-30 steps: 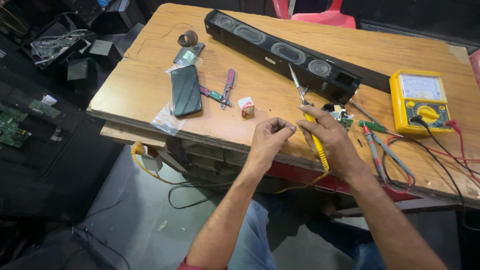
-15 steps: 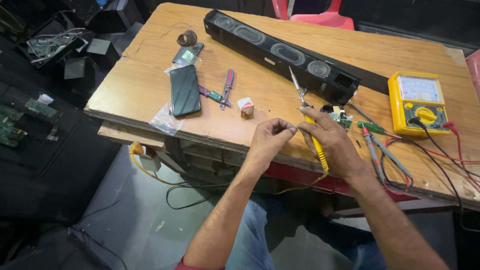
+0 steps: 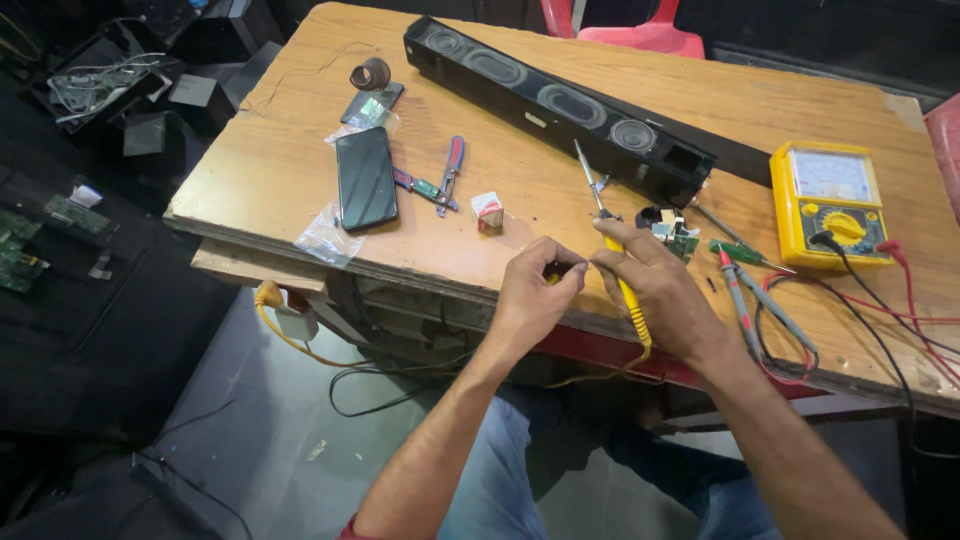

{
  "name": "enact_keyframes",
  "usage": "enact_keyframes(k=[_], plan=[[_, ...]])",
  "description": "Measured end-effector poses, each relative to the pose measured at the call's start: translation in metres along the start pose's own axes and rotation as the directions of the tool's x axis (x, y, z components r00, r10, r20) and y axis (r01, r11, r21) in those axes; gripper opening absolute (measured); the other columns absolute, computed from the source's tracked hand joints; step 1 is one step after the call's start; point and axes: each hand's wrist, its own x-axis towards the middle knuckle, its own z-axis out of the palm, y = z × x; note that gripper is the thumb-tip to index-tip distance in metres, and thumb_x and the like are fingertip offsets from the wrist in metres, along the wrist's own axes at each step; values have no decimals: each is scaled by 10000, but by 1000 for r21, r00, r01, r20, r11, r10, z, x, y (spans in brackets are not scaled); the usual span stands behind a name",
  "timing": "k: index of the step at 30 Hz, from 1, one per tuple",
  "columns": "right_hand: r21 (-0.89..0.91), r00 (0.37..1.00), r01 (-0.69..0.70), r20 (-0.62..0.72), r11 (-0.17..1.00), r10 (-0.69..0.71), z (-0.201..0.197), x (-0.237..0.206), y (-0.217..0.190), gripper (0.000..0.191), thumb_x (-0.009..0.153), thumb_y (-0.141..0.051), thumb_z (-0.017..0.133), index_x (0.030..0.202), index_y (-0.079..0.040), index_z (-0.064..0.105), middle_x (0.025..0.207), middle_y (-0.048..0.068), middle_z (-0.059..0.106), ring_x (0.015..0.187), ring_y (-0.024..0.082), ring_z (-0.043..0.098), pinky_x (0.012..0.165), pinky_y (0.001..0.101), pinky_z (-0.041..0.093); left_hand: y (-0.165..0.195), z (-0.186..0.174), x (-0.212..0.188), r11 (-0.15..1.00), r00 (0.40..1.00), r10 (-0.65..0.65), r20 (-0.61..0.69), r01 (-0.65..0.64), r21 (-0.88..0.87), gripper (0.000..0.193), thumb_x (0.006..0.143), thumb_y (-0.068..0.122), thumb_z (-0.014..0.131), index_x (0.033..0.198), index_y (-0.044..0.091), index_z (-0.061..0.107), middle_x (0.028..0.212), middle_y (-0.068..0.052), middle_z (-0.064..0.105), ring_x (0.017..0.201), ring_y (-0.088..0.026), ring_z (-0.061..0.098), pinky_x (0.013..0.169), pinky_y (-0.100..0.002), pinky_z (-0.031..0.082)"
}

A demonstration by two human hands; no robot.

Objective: The person solders components on a small green circuit board at a workbench, holding the board in one hand and a soldering iron in the other, with solder wire and a multimeter nearby. They periodically reposition the board, touch the iron tip to the board's contacts, and clean the tip on a small sponge or box.

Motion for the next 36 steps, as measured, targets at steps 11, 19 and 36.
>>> enact_keyframes(k=[11,19,36], plan=[[86,997,-74,-31,994,77,1,3,-13,200,882,-22,733,1077,1,693,1355,188,630,1193,359,654,980,424,541,16,-6,-9,967,992,123,-2,-119,224,110,868,17,717,914,15,617,901,-69,606,802,-161,644,677,-280,513],[191,995,-73,-58,979,85,1,1,-17,192,904,-31,720,1084,14,672,1349,197,615,1217,362,644,983,409,534,13,-9,-11,988,997,70,20,-72,135,85,887,34,722,928,12,650,889,-61,634,797,-142,641,687,-272,510],[206,982,-105,-130,973,134,5,-3,-14,197,924,-31,729,1119,-18,710,1379,169,631,1144,288,698,935,357,580,3,-9,-4,967,982,-159,101,175,-185,145,979,120,708,1021,-19,701,800,35,629,720,-15,519,596,-163,418]])
